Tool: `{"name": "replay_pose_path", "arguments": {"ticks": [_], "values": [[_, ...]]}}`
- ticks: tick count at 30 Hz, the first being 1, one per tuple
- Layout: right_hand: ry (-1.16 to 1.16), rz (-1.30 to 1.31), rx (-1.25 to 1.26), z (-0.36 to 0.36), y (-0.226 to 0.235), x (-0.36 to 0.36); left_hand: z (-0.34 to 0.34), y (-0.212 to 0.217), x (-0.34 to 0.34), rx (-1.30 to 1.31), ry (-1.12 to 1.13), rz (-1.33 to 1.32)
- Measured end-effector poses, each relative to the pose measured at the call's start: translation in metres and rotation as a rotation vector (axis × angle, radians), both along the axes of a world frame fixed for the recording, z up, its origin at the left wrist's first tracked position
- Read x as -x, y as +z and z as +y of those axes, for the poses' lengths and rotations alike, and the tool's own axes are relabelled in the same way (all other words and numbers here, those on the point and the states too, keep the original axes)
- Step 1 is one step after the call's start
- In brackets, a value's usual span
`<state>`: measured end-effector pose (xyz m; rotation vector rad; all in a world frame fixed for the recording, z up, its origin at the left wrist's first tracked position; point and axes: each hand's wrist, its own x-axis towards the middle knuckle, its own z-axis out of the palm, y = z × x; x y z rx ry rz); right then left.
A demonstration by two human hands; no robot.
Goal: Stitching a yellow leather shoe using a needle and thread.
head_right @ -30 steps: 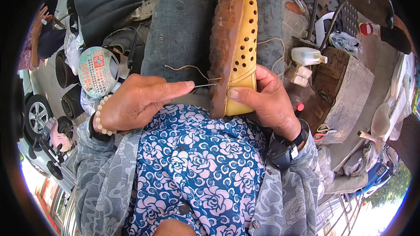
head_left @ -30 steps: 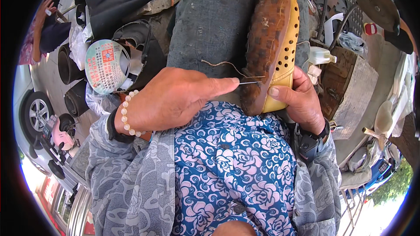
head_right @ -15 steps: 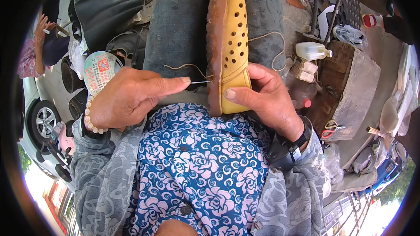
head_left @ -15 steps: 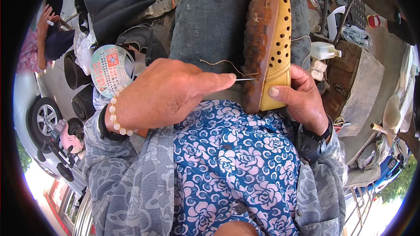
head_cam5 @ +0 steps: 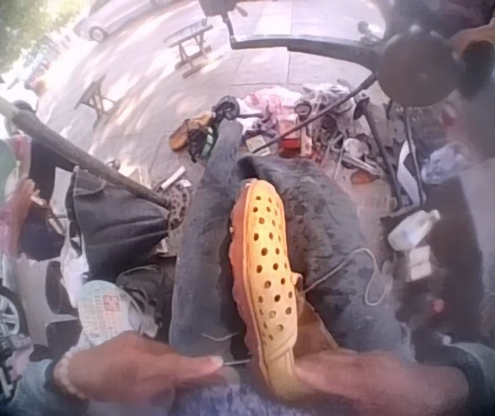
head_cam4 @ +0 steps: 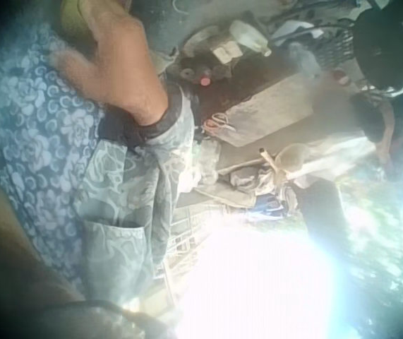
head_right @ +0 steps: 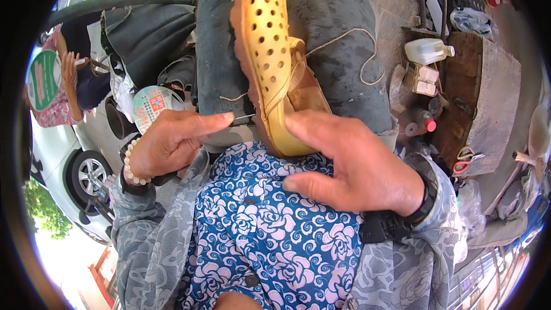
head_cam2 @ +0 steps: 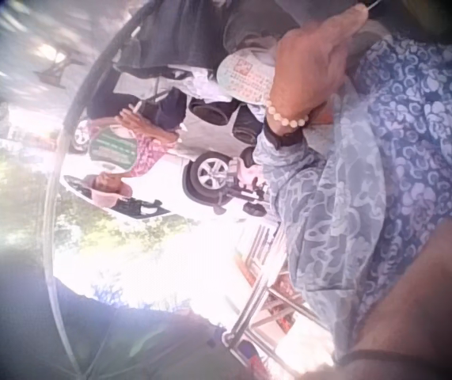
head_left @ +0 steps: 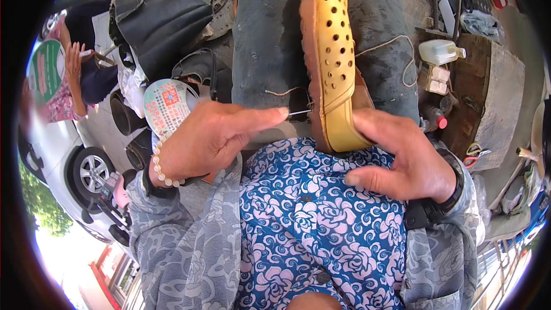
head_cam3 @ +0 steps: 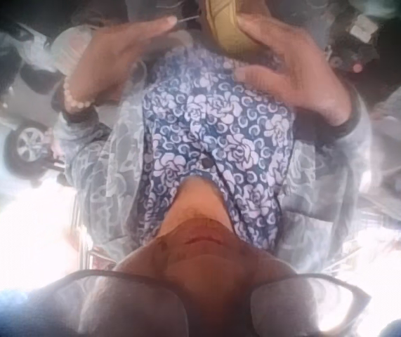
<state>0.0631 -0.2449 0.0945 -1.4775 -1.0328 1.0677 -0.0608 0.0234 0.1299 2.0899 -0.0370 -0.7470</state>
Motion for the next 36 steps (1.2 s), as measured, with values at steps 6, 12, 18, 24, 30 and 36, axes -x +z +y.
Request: {"name": "replay_pose_path", "arguments": {"ticks": [6,12,18,24,30,36], "values": [[0.054,-0.218,-0.089,0.004,0.0,-0.002,0.008,-0.019,0.009,0.112,0.001,-0.006],[0.339,-0.306,0.06,0.013,0.007,-0.005,0.004,-0.024,0.01,0.133,0.046,-0.011],[0.256,-0.533,0.03,0.021,0.009,0.006,0.007,-0.031,0.012,0.141,0.052,-0.046],[-0.03,0.128,-0.11,0.009,-0.014,-0.006,0.006,-0.024,0.011,0.138,0.064,-0.042],[-0.108,0.142,-0.009,0.02,-0.016,-0.002,-0.003,-0.01,0.003,0.105,0.036,-0.034],[-0.325,0.196,0.132,0.014,-0.016,0.001,-0.016,0.003,-0.016,0.066,-0.039,-0.08]]}}
